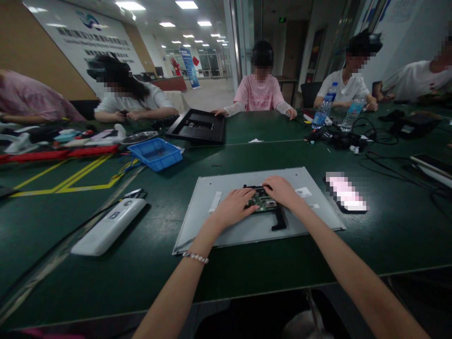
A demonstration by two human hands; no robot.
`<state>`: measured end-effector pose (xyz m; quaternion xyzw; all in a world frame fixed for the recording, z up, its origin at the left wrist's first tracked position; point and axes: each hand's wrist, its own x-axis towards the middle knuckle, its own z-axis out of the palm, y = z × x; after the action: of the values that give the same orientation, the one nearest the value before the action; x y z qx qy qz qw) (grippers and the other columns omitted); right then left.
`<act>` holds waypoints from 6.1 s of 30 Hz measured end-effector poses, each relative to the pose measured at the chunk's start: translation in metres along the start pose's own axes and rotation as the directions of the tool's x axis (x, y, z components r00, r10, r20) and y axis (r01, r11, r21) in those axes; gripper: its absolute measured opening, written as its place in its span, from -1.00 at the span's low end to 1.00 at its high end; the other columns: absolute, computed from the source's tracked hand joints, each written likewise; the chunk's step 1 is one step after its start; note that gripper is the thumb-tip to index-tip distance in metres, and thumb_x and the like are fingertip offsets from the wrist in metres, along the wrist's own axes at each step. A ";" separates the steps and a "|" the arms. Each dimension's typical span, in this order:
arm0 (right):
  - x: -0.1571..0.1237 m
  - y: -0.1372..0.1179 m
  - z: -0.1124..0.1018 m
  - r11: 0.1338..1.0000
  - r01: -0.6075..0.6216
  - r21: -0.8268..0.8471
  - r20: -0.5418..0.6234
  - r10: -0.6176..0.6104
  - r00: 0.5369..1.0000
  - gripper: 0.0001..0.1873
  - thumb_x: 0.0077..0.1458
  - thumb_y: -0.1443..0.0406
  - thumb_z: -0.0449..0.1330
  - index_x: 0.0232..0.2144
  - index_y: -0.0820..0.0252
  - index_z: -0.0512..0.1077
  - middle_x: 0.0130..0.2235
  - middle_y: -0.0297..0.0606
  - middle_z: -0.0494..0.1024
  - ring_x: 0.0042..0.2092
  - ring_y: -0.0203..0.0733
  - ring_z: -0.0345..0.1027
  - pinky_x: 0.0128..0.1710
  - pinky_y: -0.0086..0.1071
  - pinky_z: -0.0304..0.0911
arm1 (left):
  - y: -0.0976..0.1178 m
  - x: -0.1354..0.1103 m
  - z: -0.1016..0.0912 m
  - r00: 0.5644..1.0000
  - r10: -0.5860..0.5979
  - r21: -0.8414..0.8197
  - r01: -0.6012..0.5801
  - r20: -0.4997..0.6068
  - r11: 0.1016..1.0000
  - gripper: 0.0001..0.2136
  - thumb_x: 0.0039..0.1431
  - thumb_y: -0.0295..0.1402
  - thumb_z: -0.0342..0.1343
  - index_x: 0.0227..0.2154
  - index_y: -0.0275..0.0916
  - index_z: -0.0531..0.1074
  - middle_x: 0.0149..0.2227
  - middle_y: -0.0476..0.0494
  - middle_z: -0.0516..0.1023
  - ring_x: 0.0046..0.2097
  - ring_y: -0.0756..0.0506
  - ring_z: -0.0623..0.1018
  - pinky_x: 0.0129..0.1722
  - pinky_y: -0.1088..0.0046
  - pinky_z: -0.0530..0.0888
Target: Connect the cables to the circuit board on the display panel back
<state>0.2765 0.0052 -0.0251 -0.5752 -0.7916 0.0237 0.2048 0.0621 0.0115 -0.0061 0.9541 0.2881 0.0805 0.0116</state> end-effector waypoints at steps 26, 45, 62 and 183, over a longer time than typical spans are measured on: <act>-0.077 0.072 -0.033 0.897 -0.345 0.278 0.051 0.345 0.937 -0.82 -0.07 0.29 0.16 -0.36 0.18 0.50 -0.27 -0.19 0.53 -0.28 -0.17 0.42 -0.31 -0.34 0.28 | 0.013 0.004 -0.010 1.000 0.030 -0.009 -0.030 -0.004 1.000 -0.54 0.27 -0.10 -0.10 0.16 -0.19 0.13 0.17 -0.20 0.23 0.16 -0.18 0.24 0.14 0.24 0.16; -0.066 0.035 -0.018 0.656 -0.311 0.688 0.178 0.263 0.948 -0.84 -0.03 0.27 0.17 -0.38 0.21 0.49 -0.40 -0.29 0.56 -0.37 -0.26 0.41 -0.37 -0.40 0.31 | 0.059 0.020 0.000 0.991 0.108 -0.019 -0.110 -0.075 0.994 -0.68 0.30 -0.26 -0.15 0.08 -0.11 0.24 0.13 -0.17 0.26 0.19 -0.20 0.21 0.14 0.12 0.16; -0.074 0.038 -0.026 0.883 -0.151 0.445 -0.004 0.171 0.985 -0.86 0.01 0.33 0.16 -0.36 0.14 0.53 -0.26 -0.26 0.55 -0.25 -0.22 0.41 -0.26 -0.36 0.30 | 0.063 0.019 0.001 0.994 0.067 -0.002 -0.068 -0.082 0.998 -0.66 0.28 -0.34 -0.17 0.10 -0.08 0.21 0.14 -0.13 0.25 0.21 -0.19 0.15 0.19 0.07 0.03; -0.091 0.066 -0.032 0.984 -0.179 0.020 -0.184 0.180 0.966 -0.60 0.02 0.48 -0.02 -0.14 0.23 0.47 -0.05 -0.13 0.50 -0.01 -0.07 0.35 0.00 -0.14 0.24 | 0.001 -0.081 -0.042 0.924 -0.320 0.210 0.362 -0.210 0.908 -0.77 0.22 -0.42 -0.10 -0.28 -0.20 0.48 -0.20 -0.22 0.50 -0.18 -0.21 0.45 -0.20 0.25 0.32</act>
<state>0.3700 -0.0623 -0.0409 -0.6439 -0.7138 -0.0100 0.2752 -0.0102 -0.0351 0.0240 0.8724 0.4586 0.1223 -0.1171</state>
